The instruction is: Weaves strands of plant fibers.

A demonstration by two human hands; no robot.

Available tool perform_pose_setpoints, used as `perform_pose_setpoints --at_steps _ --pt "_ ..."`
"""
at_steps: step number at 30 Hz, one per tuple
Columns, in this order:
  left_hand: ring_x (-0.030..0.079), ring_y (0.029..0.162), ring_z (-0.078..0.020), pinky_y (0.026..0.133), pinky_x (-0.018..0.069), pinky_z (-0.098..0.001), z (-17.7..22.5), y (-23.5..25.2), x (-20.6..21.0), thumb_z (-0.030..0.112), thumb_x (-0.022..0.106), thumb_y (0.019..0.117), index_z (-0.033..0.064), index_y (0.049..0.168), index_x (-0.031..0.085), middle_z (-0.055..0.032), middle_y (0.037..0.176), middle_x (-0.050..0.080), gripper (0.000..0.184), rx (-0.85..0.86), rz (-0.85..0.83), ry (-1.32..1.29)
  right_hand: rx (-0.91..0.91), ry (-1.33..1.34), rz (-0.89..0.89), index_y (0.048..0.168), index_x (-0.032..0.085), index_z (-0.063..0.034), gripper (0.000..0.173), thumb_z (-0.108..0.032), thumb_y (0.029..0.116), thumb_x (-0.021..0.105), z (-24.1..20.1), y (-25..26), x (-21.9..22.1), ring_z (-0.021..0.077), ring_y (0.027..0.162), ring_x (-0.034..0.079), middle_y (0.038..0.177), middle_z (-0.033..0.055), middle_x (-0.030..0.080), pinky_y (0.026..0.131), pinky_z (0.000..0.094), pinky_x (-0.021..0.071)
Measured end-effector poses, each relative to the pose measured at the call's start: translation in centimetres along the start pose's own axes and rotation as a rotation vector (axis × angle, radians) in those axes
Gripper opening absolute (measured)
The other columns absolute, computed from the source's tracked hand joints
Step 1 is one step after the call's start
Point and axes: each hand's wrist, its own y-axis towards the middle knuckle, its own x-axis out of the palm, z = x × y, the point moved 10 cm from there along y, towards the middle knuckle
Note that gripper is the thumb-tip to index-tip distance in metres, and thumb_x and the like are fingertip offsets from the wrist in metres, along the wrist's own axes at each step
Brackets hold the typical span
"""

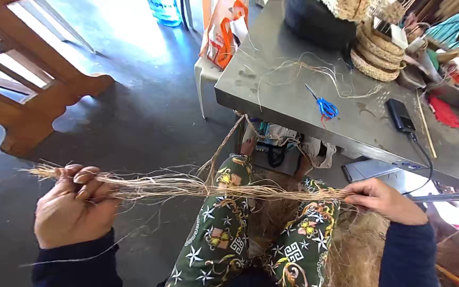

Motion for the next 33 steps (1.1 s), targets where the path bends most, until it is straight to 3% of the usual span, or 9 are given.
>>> perform_pose_setpoints --at_steps 5,10,13,18,20,24,27,33 --pt "0.049 0.053 0.0093 0.049 0.0409 -0.0062 -1.2 -2.3 -0.2 0.034 0.019 0.1137 0.0266 0.088 0.061 0.0172 0.071 0.061 0.05 -0.159 0.128 0.056 0.012 -0.234 0.165 0.093 0.077 -0.0052 0.017 -0.014 0.0945 0.063 -3.4 -4.2 -2.7 -0.0061 0.067 0.061 0.081 -0.0054 0.072 0.065 0.0142 0.0531" --pt "0.054 0.057 0.007 0.052 0.0443 -0.0059 -2.6 -0.9 0.9 0.027 0.022 0.1138 0.0177 0.095 0.065 0.0105 0.078 0.066 0.047 -0.136 -0.066 -0.172 0.179 -0.329 0.348 0.103 0.075 -0.0018 0.018 -0.011 0.1007 0.06 -3.5 -7.3 -6.9 -0.0006 0.059 0.058 0.073 -0.0022 0.068 0.058 0.0188 0.0509" --pt "0.055 0.058 0.0063 0.053 0.0455 -0.0065 -3.4 -0.9 4.9 0.025 0.024 0.1134 0.0168 0.097 0.065 0.0096 0.079 0.066 0.045 -0.152 -0.127 -0.199 0.168 -0.307 0.495 0.102 0.076 -0.0015 0.017 -0.006 0.1001 0.06 -3.1 -9.9 -9.9 -0.002 0.054 0.053 0.072 -0.0022 0.069 0.052 0.0171 0.0457" --pt "0.05 0.054 0.0057 0.05 0.043 -0.0076 -4.0 -1.8 11.9 0.029 0.02 0.1136 0.0205 0.095 0.057 0.0116 0.07 0.057 0.042 -0.261 -0.087 -0.072 0.121 -0.352 0.738 0.106 0.076 -0.0028 0.016 -0.001 0.0993 0.062 -4.4 -15.1 -14.6 0.002 0.053 0.053 0.076 0.001 0.071 0.05 0.0207 0.0464" --pt "0.049 0.054 0.0048 0.05 0.0424 -0.0083 -3.8 -1.6 13.8 0.03 0.018 0.1135 0.0202 0.095 0.055 0.0112 0.07 0.054 0.042 -0.264 -0.139 -0.107 0.127 -0.401 0.813 0.103 0.075 -0.0026 0.012 -0.003 0.099 0.064 -5.4 -16.9 -15.4 0.0003 0.049 0.048 0.069 -0.0009 0.066 0.048 0.0179 0.0427" --pt "0.048 0.054 0.0036 0.05 0.0428 -0.0082 -3.4 -1.5 17.3 0.026 0.02 0.1137 0.019 0.094 0.054 0.0088 0.071 0.055 0.04 -0.226 -0.237 -0.156 0.061 -0.473 0.927 0.099 0.073 0.0004 0.01 -0.007 0.0961 0.067 -7.5 -20.0 -17.0 -0.0028 0.059 0.055 0.077 -0.001 0.068 0.059 0.0168 0.0502" --pt "0.049 0.055 0.003 0.05 0.043 -0.0082 -3.1 -1.2 18.7 0.024 0.02 0.1134 0.0179 0.097 0.053 0.0076 0.073 0.054 0.037 -0.21 -0.266 -0.174 0.029 -0.465 0.929 0.098 0.072 0.0008 0.012 -0.008 0.0949 0.066 -7.7 -21.0 -17.0 -0.0033 0.063 0.06 0.077 -0.002 0.069 0.064 0.0165 0.0542" --pt "0.049 0.054 0.0023 0.05 0.0437 -0.0088 -2.2 -0.3 17.0 0.021 0.019 0.1129 0.0152 0.097 0.055 0.0072 0.072 0.055 0.04 -0.139 -0.277 -0.174 0.223 -0.364 0.852 0.098 0.073 -0.0018 0.009 -0.01 0.0969 0.07 -1.7 -20.4 -14.5 0.0039 0.059 0.061 0.076 0.0013 0.069 0.057 0.0238 0.0549"
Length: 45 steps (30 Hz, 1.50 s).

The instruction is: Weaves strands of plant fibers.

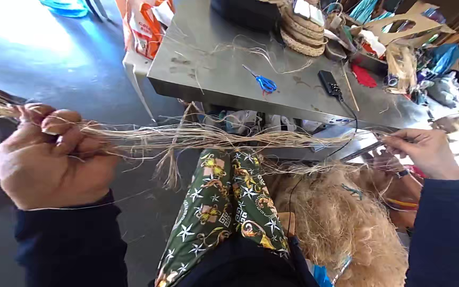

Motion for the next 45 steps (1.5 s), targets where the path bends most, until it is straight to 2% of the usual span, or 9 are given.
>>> perform_pose_setpoints --at_steps 10,13,17,25,28,31,36,42,45 --pt "0.047 0.053 0.0057 0.049 0.0406 -0.0064 3.9 -3.3 -7.4 0.021 0.024 0.1121 0.0184 0.095 0.055 0.0101 0.072 0.054 0.036 -0.066 0.117 0.241 0.267 0.217 -0.449 0.101 0.072 0.0017 0.01 -0.003 0.0935 0.067 8.5 -6.6 10.9 0.0011 0.068 0.064 0.085 -0.0016 0.072 0.067 0.0211 0.0566" --pt "0.047 0.051 0.0092 0.046 0.0394 -0.0046 3.8 -7.3 -10.6 0.022 0.026 0.1123 0.0218 0.09 0.059 0.014 0.071 0.058 0.039 -0.175 0.204 0.387 0.406 0.238 -0.591 0.1 0.071 0.0054 0.009 0.0 0.0938 0.067 11.1 -11.2 17.5 0.0054 0.068 0.064 0.081 0.0032 0.07 0.07 0.0246 0.0561" --pt "0.051 0.052 0.0087 0.046 0.0427 -0.0061 2.1 -11.4 -20.1 0.029 0.04 0.1094 0.0248 0.09 0.069 0.0143 0.074 0.063 0.035 -0.364 0.163 0.411 0.552 0.142 -0.799 0.115 0.07 0.0076 0.021 -0.005 0.0997 0.065 13.6 -15.7 25.2 0.02 0.093 0.071 0.107 0.0184 0.073 0.092 0.0364 0.0557" --pt "0.04 0.046 0.0095 0.041 0.0336 -0.0062 0.6 -13.2 -22.6 0.023 0.03 0.1097 0.0243 0.085 0.064 0.0151 0.069 0.057 0.042 -0.478 0.232 0.601 0.222 0.036 -0.314 0.117 0.074 0.0006 0.028 -0.019 0.1053 0.058 2.2 -4.8 26.8 0.0302 0.101 0.071 0.111 0.0191 0.073 0.096 0.0489 0.0536" --pt "0.04 0.046 0.0093 0.041 0.0335 -0.0064 0.7 -13.2 -22.5 0.022 0.029 0.1097 0.0232 0.088 0.064 0.0144 0.071 0.058 0.041 -0.466 0.249 0.615 0.259 0.089 -0.377 0.121 0.072 0.0012 0.036 -0.028 0.1084 0.053 -1.2 -2.2 31.6 0.0363 0.114 0.066 0.117 0.0232 0.07 0.103 0.0545 0.0479" --pt "0.041 0.047 0.0088 0.041 0.0351 -0.0068 1.3 -13.1 -23.2 0.024 0.031 0.1102 0.0234 0.089 0.065 0.0147 0.072 0.059 0.04 -0.46 0.233 0.599 0.355 0.206 -0.466 0.103 0.071 0.0032 0.051 -0.045 0.106 0.054 -1.2 -0.9 37.1 0.0356 0.096 0.064 0.1 0.0228 0.068 0.089 0.0573 0.0478" --pt "0.041 0.046 0.0095 0.04 0.0342 -0.0063 3.0 -13.3 -24.0 0.026 0.03 0.1114 0.023 0.089 0.066 0.0143 0.071 0.06 0.043 -0.452 0.249 0.603 0.437 0.54 -0.403 0.107 0.072 0.0029 0.025 -0.019 0.1045 0.061 -0.2 0.1 39.2 0.0173 0.078 0.069 0.092 0.012 0.074 0.077 0.0364 0.056" --pt "0.045 0.049 0.0075 0.043 0.0367 -0.0068 5.4 -13.3 -28.3 0.02 0.025 0.1109 0.0206 0.092 0.063 0.011 0.076 0.062 0.042 -0.441 0.318 0.595 0.639 1.086 -0.08 0.109 0.065 -0.0015 0.03 -0.023 0.1108 0.044 6.3 0.7 30.5 0.0141 0.06 0.065 0.066 0.0009 0.063 0.07 0.0344 0.0605" --pt "0.041 0.044 0.0062 0.038 0.0335 -0.0078 6.8 -12.8 -34.7 0.025 0.032 0.1122 0.0187 0.087 0.066 0.0082 0.069 0.06 0.043 -0.38 0.37 0.528 0.647 1.2 0.142 0.104 0.065 -0.01 0.033 -0.028 0.1118 0.039 11.3 0.0 24.0 0.0033 0.043 0.042 0.055 -0.0096 0.044 0.047 0.0199 0.0439"
